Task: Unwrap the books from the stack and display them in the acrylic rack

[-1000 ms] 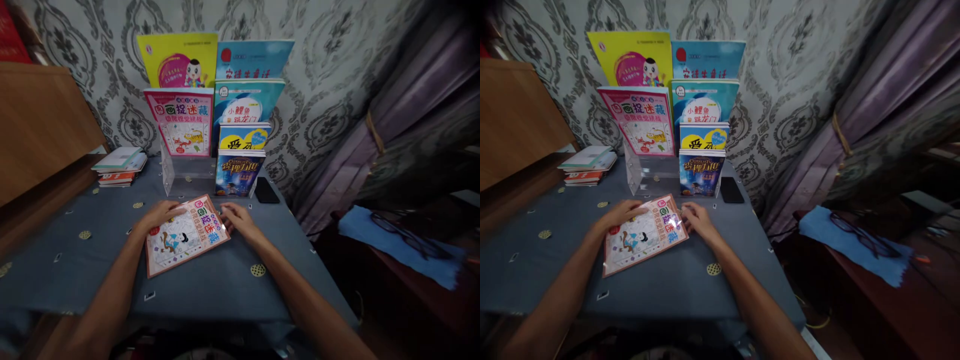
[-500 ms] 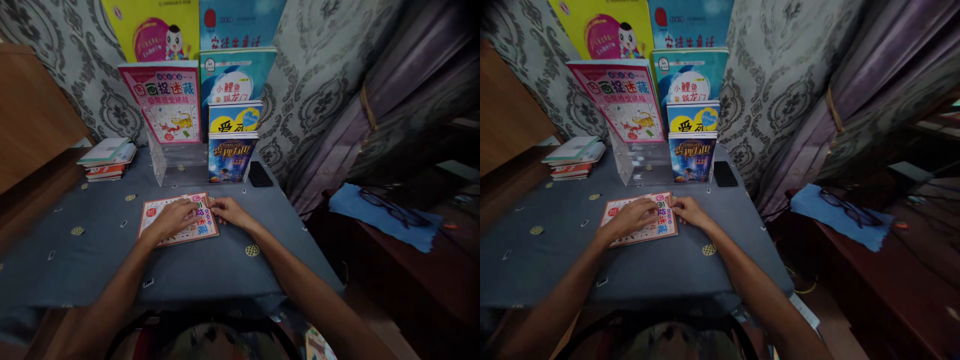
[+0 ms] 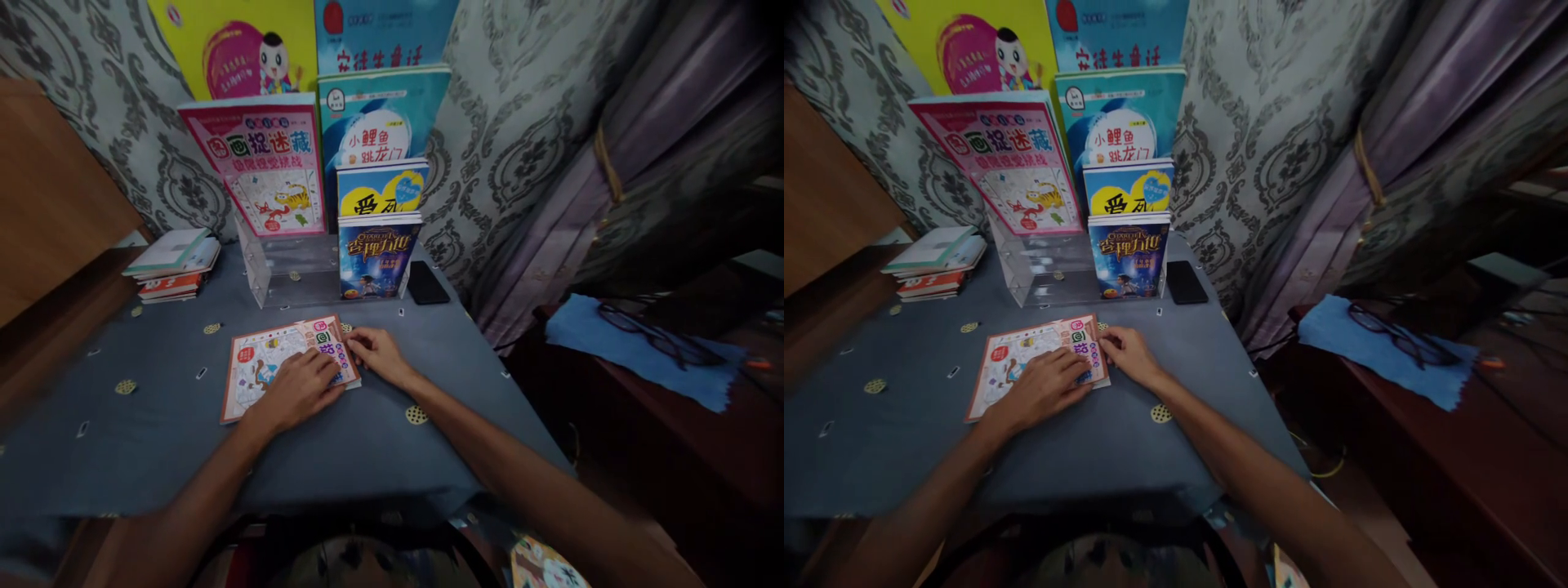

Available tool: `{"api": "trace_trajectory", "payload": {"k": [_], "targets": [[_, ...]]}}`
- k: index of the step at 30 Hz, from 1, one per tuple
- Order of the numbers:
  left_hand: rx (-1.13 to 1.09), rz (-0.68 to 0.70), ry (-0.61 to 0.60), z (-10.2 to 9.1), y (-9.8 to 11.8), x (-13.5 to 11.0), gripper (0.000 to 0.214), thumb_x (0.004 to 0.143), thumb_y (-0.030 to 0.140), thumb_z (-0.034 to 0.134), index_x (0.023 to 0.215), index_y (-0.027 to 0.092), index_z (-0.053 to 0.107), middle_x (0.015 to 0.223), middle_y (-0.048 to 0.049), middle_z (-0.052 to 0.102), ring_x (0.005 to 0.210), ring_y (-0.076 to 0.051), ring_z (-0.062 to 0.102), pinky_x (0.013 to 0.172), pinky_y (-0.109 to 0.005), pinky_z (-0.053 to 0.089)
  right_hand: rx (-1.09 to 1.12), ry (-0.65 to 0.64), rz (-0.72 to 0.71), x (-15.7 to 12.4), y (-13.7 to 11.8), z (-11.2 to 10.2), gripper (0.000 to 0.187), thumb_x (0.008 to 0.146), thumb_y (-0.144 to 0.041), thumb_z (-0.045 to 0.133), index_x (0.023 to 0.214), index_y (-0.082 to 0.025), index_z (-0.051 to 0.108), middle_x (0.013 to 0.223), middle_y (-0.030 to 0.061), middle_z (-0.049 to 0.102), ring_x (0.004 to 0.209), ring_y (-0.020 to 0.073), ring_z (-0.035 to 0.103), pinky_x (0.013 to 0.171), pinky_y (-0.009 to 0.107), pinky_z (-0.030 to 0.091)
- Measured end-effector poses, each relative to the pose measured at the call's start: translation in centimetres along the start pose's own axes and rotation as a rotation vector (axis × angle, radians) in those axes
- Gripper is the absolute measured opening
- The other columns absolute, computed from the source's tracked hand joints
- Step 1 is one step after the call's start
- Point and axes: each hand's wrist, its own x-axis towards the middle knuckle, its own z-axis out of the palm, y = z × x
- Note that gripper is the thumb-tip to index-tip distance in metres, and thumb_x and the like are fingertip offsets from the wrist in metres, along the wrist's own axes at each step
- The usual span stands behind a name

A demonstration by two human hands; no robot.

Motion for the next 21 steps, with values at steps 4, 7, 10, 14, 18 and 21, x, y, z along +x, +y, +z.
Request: {"api": "trace_trajectory", "payload": {"k": [4,7,10,14,18,21], "targets": [[-0.064,0.009,0.073,0.3,0.0,0.0,0.031,0.101,0.034,0.042,0.099,0.019,0.068,0.095,-0.0087,0.07,0.091,-0.021,0.062,0.08,-0.033,0.05,0.081,0.0,-0.009,-1.0,-0.4,-0.5,0.027,0.081,-0.038,0.062,0.093,-0.017,0.073,0.072,0.0004,0.068,0.054,0.0102,0.058,0.049,0.02,0.045],[-0.158,-0.006,0.115,0.5,-0.1,0.1,0.033,0.101,0.034,0.041,0.1,0.02,0.071,0.094,-0.0088,0.072,0.091,-0.021,0.063,0.082,-0.034,0.051,0.128,-0.013,-0.025,-1.2,-0.7,-0.7,0.026,0.082,-0.039,0.064,0.094,-0.018,0.073,0.071,0.0005,0.069,0.057,0.0108,0.06,0.053,0.021,0.048],[-0.198,-0.015,0.117,0.4,-0.2,0.2,0.033,0.101,0.032,0.042,0.101,0.02,0.073,0.095,-0.0086,0.073,0.091,-0.021,0.064,0.082,-0.035,0.052,0.157,-0.056,-0.013,-1.2,-0.8,-0.6,0.029,0.082,-0.042,0.063,0.094,-0.017,0.073,0.065,-0.0011,0.067,0.049,0.0091,0.055,0.048,0.02,0.045],[-0.178,-0.005,0.105,0.1,-0.2,0.3,0.032,0.1,0.028,0.042,0.1,0.019,0.073,0.098,-0.009,0.073,0.091,-0.022,0.064,0.078,-0.035,0.052,0.139,-0.067,-0.016,-1.0,-0.8,-0.6,0.031,0.083,-0.046,0.063,0.09,-0.017,0.073,0.064,-0.0013,0.066,0.043,0.0068,0.049,0.043,0.019,0.04],[-0.155,0.011,0.102,0.1,0.0,0.2,0.03,0.099,0.026,0.043,0.097,0.018,0.072,0.097,-0.0091,0.073,0.091,-0.023,0.063,0.079,-0.035,0.051,0.132,-0.069,-0.024,-1.1,-1.1,-0.6,0.033,0.083,-0.048,0.061,0.086,-0.017,0.072,0.063,-0.0012,0.065,0.042,0.007,0.047,0.039,0.018,0.038],[-0.114,0.014,0.084,0.3,0.4,0.2,0.028,0.098,0.028,0.046,0.095,0.018,0.072,0.095,-0.0094,0.072,0.09,-0.023,0.063,0.079,-0.036,0.051,0.124,-0.105,-0.022,-1.3,-1.4,-0.6,0.033,0.085,-0.048,0.059,0.083,-0.017,0.07,0.06,-0.0017,0.064,0.042,0.0075,0.047,0.039,0.018,0.038]]}}
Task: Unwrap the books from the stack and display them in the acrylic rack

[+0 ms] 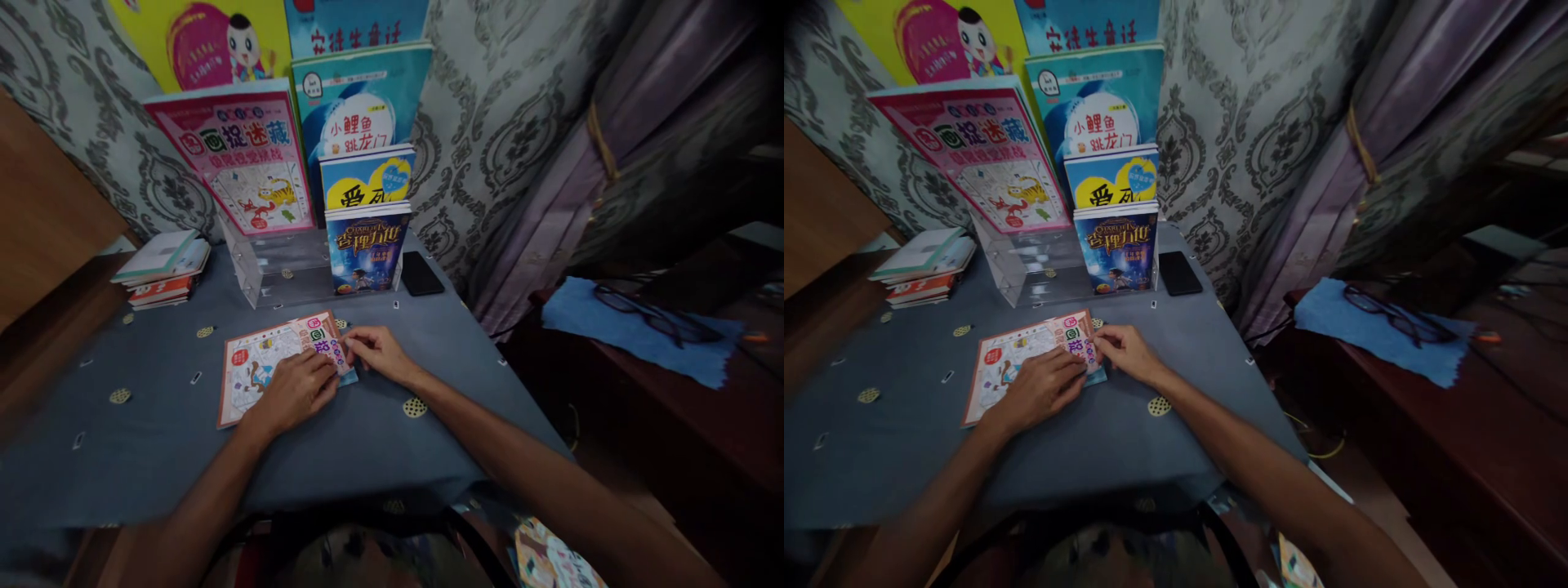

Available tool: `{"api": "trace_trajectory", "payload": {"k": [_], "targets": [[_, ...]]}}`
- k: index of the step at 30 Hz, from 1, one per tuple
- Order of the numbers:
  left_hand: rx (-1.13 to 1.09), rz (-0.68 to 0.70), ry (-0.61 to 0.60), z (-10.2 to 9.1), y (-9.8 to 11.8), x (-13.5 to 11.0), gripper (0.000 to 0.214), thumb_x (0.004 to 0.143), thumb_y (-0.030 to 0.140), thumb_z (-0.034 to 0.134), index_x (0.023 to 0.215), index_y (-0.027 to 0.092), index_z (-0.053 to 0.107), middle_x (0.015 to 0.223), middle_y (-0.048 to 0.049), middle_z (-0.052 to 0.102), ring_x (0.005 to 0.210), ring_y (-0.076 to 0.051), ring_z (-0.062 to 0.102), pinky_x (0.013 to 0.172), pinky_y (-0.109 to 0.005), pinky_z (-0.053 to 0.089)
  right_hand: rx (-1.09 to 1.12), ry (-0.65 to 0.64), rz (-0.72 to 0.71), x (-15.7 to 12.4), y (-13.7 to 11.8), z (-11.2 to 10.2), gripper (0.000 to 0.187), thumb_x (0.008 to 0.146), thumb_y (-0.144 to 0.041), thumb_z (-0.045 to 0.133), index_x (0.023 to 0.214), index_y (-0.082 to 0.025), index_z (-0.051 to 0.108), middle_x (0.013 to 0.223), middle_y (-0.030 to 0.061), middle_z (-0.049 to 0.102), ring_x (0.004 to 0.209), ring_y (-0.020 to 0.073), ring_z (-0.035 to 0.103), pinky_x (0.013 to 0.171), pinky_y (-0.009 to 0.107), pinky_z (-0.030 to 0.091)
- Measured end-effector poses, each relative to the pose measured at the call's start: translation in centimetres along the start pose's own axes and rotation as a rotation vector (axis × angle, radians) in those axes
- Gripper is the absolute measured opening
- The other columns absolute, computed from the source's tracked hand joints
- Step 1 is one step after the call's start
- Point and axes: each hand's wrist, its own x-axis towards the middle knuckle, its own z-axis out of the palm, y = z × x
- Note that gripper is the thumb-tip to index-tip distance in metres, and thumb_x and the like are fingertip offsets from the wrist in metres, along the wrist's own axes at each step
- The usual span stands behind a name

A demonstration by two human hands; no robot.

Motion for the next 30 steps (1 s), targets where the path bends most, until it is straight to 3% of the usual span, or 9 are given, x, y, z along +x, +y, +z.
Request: {"api": "trace_trajectory", "payload": {"k": [4,6,8,10,12,14,17,24,30], "targets": [[0.036,0.013,-0.045,-0.3,-0.1,-0.3,0.026,0.098,0.034,0.05,0.107,0.018,0.069,0.105,-0.0096,0.072,0.099,-0.024,0.063,0.082,-0.037,0.052,-0.065,-0.096,0.01,-0.4,-0.3,0.2,0.032,0.087,-0.047,0.057,0.08,-0.018,0.068,0.058,-0.0024,0.061,0.046,0.0099,0.052,0.041,0.019,0.04],[0.036,-0.016,-0.07,-0.7,-0.9,-1.3,0.027,0.097,0.038,0.054,0.113,0.021,0.068,0.114,-0.0089,0.071,0.107,-0.025,0.062,0.093,-0.043,0.05,-0.125,-0.123,0.0,-0.6,-0.4,0.3,0.03,0.088,-0.044,0.055,0.082,-0.018,0.069,0.059,-0.0021,0.062,0.046,0.0108,0.053,0.044,0.021,0.043],[0.093,-0.144,-0.082,-1.3,-2.5,-3.1,0.03,0.095,0.041,0.056,0.116,0.024,0.067,0.123,-0.0093,0.069,0.119,-0.029,0.059,0.106,-0.056,0.041,-0.197,-0.127,-0.024,-0.8,-0.6,0.3,0.029,0.09,-0.04,0.052,0.082,-0.018,0.069,0.059,-0.0016,0.063,0.047,0.0111,0.054,0.048,0.022,0.043],[0.214,-0.403,-0.057,-1.8,-4.2,-5.5,0.033,0.095,0.042,0.055,0.12,0.023,0.067,0.136,-0.0135,0.062,0.131,-0.037,0.05,0.106,-0.068,0.035,-0.301,-0.123,-0.065,-0.9,-0.9,0.3,0.028,0.091,-0.035,0.05,0.08,-0.017,0.069,0.059,-0.001,0.063,0.05,0.0113,0.054,0.052,0.023,0.042],[0.252,-0.592,-0.073,-2.0,-5.5,-7.8,0.039,0.097,0.04,0.05,0.13,0.023,0.062,0.143,-0.0152,0.055,0.136,-0.039,0.046,0.105,-0.064,0.04,-0.415,-0.112,-0.106,-0.9,-1.2,0.3,0.028,0.091,-0.031,0.05,0.079,-0.016,0.07,0.059,-0.0006,0.063,0.053,0.0113,0.053,0.054,0.022,0.039],[0.217,-0.647,-0.084,-2.1,-5.8,-9.3,0.042,0.099,0.038,0.045,0.134,0.02,0.058,0.146,-0.0153,0.052,0.135,-0.034,0.05,0.105,-0.051,0.046,-0.493,-0.1,-0.119,-0.9,-1.4,0.2,0.029,0.091,-0.029,0.049,0.08,-0.015,0.072,0.06,-0.0004,0.064,0.055,0.0111,0.052,0.055,0.023,0.036],[0.226,-0.692,-0.086,-2.5,-4.3,-9.3,0.04,0.1,0.037,0.042,0.132,0.02,0.059,0.147,-0.0135,0.051,0.13,-0.03,0.055,0.102,-0.042,0.05,-0.578,-0.067,-0.102,-0.9,-1.7,0.0,0.031,0.093,-0.03,0.048,0.086,-0.015,0.075,0.065,0.0008,0.067,0.057,0.0116,0.053,0.057,0.024,0.035],[0.261,-0.763,-0.249,-4.8,1.1,-4.9,0.035,0.102,0.038,0.04,0.124,0.021,0.062,0.13,-0.012,0.067,0.103,-0.027,0.072,0.08,-0.034,0.056,-0.892,0.111,0.003,-0.3,-1.6,-2.0,0.031,0.095,-0.034,0.051,0.102,-0.019,0.077,0.084,0.0058,0.076,0.071,0.0171,0.064,0.064,0.026,0.039],[0.204,-0.668,-0.326,-5.3,3.1,-3.9,0.038,0.102,0.043,0.042,0.122,0.02,0.064,0.119,-0.0112,0.072,0.097,-0.028,0.073,0.073,-0.035,0.055,-0.963,0.207,-0.016,0.3,-0.9,-3.2,0.025,0.093,-0.025,0.053,0.104,-0.017,0.074,0.09,0.0075,0.075,0.081,0.0197,0.065,0.072,0.028,0.045]]}}
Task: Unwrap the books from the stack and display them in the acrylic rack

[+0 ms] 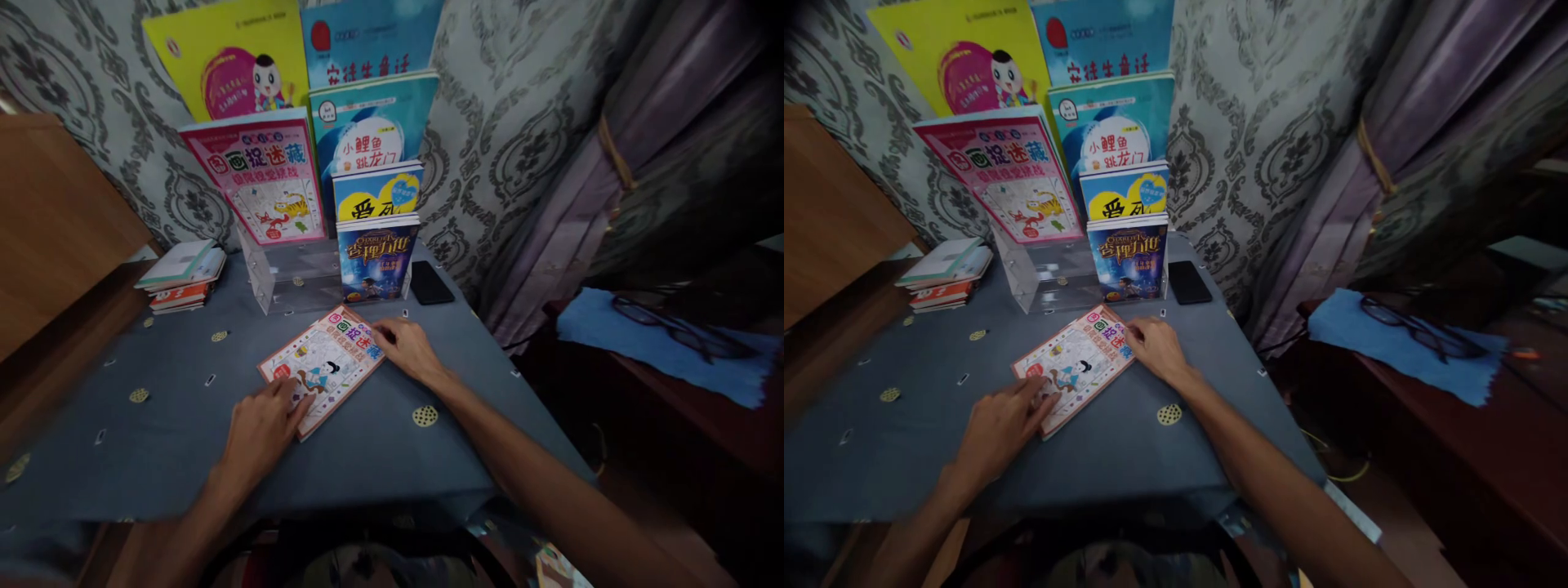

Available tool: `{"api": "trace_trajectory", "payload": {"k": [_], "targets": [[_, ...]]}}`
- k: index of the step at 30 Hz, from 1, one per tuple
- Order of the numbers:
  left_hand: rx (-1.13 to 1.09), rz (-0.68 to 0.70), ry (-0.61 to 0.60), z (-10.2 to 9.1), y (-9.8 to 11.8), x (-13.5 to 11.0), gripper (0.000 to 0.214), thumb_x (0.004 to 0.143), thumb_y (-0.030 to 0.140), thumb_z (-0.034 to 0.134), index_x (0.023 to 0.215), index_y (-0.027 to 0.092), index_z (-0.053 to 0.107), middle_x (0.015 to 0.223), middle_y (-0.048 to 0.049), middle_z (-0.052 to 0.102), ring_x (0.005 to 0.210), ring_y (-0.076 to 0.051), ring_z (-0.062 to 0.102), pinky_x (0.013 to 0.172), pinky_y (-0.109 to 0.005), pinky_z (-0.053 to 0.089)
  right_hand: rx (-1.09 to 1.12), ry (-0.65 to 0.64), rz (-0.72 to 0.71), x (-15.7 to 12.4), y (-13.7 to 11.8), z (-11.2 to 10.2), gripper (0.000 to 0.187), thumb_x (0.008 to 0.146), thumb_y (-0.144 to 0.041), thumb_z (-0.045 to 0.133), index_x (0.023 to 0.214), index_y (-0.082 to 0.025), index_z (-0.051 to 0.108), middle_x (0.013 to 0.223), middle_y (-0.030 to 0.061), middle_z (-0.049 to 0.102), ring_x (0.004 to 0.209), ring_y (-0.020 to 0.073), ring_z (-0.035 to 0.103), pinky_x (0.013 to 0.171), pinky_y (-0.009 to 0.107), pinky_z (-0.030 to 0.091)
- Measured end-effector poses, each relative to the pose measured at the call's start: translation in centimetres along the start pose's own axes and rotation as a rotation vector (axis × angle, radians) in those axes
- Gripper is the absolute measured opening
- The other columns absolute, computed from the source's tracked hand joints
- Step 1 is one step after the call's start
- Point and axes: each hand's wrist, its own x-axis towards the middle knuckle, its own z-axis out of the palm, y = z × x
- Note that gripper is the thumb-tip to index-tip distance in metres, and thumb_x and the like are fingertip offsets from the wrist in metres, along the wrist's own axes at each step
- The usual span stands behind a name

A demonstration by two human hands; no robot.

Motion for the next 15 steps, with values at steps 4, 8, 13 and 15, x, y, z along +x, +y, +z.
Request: {"api": "trace_trajectory", "payload": {"k": [4,8,13,15], "targets": [[0.004,0.073,-0.027,-0.4,0.2,-0.4,0.038,0.102,0.044,0.041,0.113,0.019,0.067,0.113,-0.0104,0.073,0.096,-0.027,0.072,0.073,-0.034,0.054,0.014,0.0,-0.099,0.0,0.1,0.7,0.022,0.092,-0.021,0.053,0.101,-0.016,0.073,0.091,0.0089,0.075,0.086,0.022,0.064,0.077,0.032,0.046],[0.057,0.186,0.005,-0.4,0.1,-0.7,0.038,0.099,0.049,0.048,0.111,0.018,0.068,0.119,-0.0124,0.069,0.107,-0.029,0.066,0.086,-0.041,0.053,0.02,0.015,-0.197,-0.3,0.0,1.7,0.021,0.093,-0.022,0.054,0.101,-0.015,0.071,0.099,0.0114,0.075,0.095,0.0257,0.064,0.086,0.038,0.046],[0.088,0.275,0.014,0.5,-0.1,-1.2,0.054,0.086,0.054,0.067,0.122,0.014,0.061,0.125,-0.0175,0.063,0.118,-0.033,0.059,0.094,-0.046,0.051,0.125,0.012,-0.358,-1.3,-1.3,2.9,0.019,0.092,-0.021,0.054,0.097,-0.015,0.071,0.098,0.0116,0.075,0.096,0.0255,0.064,0.089,0.041,0.047],[0.089,0.289,0.0,0.8,-0.1,-1.6,0.053,0.087,0.049,0.067,0.126,0.014,0.058,0.128,-0.0179,0.061,0.118,-0.033,0.059,0.09,-0.044,0.054,0.2,-0.015,-0.452,-1.9,-2.4,3.4,0.019,0.093,-0.02,0.053,0.097,-0.015,0.071,0.096,0.0114,0.075,0.095,0.0242,0.064,0.089,0.04,0.048]]}}
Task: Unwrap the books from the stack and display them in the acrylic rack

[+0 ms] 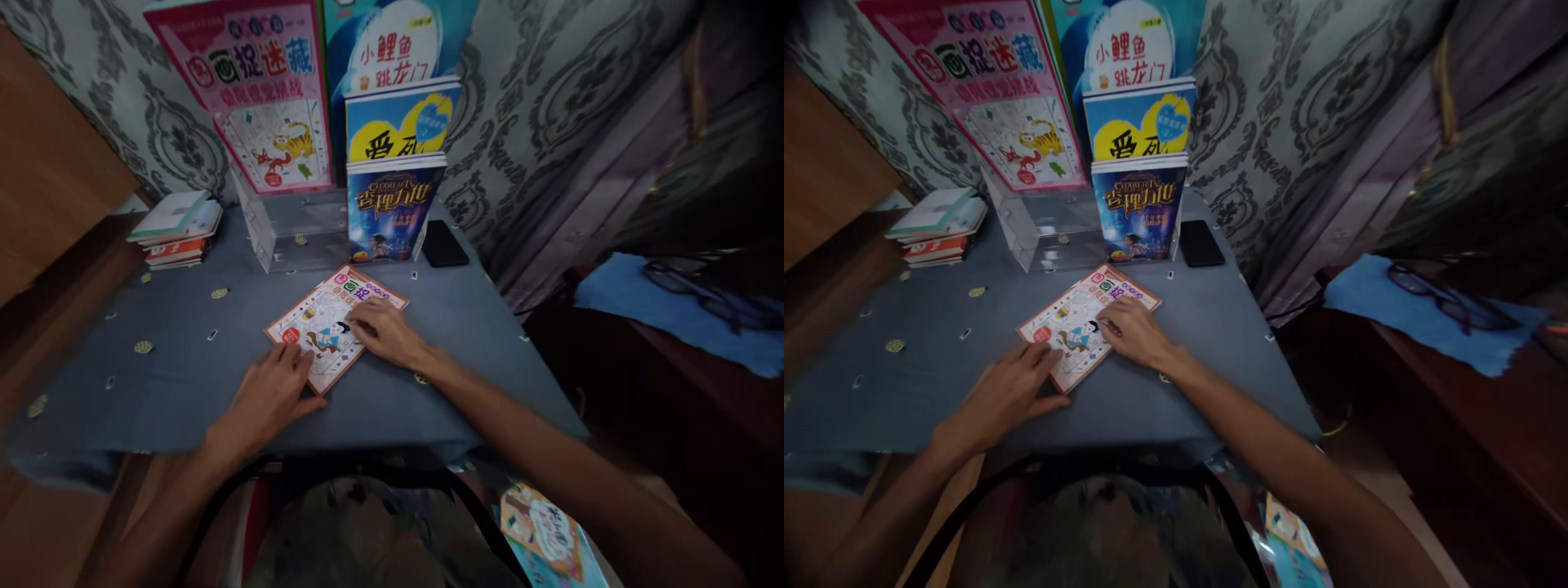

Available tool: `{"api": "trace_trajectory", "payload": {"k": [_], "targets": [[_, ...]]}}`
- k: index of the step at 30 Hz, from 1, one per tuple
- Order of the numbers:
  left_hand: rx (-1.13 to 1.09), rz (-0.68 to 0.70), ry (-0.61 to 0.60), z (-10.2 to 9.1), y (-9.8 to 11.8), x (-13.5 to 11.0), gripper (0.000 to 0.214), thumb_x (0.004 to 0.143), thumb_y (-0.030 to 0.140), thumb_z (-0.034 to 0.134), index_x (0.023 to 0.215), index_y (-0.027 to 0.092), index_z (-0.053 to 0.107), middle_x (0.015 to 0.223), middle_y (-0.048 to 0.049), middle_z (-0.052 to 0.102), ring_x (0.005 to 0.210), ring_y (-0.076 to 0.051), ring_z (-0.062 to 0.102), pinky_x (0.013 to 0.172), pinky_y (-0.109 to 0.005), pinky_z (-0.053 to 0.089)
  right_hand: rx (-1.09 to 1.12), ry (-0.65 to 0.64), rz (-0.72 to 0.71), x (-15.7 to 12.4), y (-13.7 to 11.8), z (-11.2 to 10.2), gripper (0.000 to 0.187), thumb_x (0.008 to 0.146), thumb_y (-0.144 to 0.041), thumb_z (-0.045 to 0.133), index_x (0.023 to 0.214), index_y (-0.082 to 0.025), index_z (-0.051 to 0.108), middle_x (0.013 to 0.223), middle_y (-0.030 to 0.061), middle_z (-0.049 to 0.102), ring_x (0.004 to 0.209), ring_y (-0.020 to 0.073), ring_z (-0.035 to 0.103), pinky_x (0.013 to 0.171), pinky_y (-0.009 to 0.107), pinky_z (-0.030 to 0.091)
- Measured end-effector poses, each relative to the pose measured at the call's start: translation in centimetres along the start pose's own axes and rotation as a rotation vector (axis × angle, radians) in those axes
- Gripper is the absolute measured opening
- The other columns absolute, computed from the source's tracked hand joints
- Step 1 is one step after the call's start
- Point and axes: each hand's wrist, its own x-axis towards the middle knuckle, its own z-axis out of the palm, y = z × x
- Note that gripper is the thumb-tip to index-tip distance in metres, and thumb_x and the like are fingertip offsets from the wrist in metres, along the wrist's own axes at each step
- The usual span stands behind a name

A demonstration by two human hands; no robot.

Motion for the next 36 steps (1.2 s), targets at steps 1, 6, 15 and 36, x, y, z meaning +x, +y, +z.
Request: {"api": "trace_trajectory", "payload": {"k": [1,6,15,36], "targets": [[0.003,0.011,-0.008,0.1,0.0,-0.1,0.051,0.089,0.047,0.066,0.127,0.014,0.057,0.129,-0.0178,0.061,0.118,-0.033,0.06,0.088,-0.044,0.055,0.038,-0.013,-0.042,0.0,-0.6,0.3,0.019,0.093,-0.02,0.053,0.098,-0.015,0.07,0.095,0.0112,0.075,0.095,0.0238,0.064,0.089,0.04,0.048],[-0.012,0.099,-0.018,0.1,0.0,-0.4,0.033,0.093,0.033,0.06,0.12,0.014,0.06,0.126,-0.0164,0.064,0.114,-0.031,0.063,0.085,-0.042,0.057,0.188,-0.095,-0.144,-0.1,-3.3,1.3,0.019,0.094,-0.019,0.053,0.1,-0.015,0.07,0.092,0.0096,0.074,0.093,0.0226,0.064,0.089,0.04,0.049],[-0.31,0.073,0.03,0.0,-0.9,-0.8,0.027,0.101,0.026,0.043,0.104,0.019,0.069,0.1,-0.0062,0.075,0.09,-0.019,0.071,0.079,-0.031,0.053,0.394,-0.146,-0.002,-0.1,-4.2,0.4,0.019,0.092,-0.021,0.055,0.097,-0.017,0.073,0.089,0.0066,0.073,0.081,0.016,0.065,0.074,0.029,0.051],[-0.126,0.102,-0.13,-0.7,1.0,-1.1,0.025,0.099,0.016,0.043,0.103,0.016,0.067,0.101,-0.0096,0.071,0.093,-0.022,0.069,0.077,-0.031,0.055,0.378,-0.233,-0.018,-0.1,-4.2,0.1,0.018,0.093,-0.021,0.055,0.093,-0.017,0.073,0.085,0.0053,0.073,0.079,0.0153,0.066,0.075,0.028,0.051]]}}
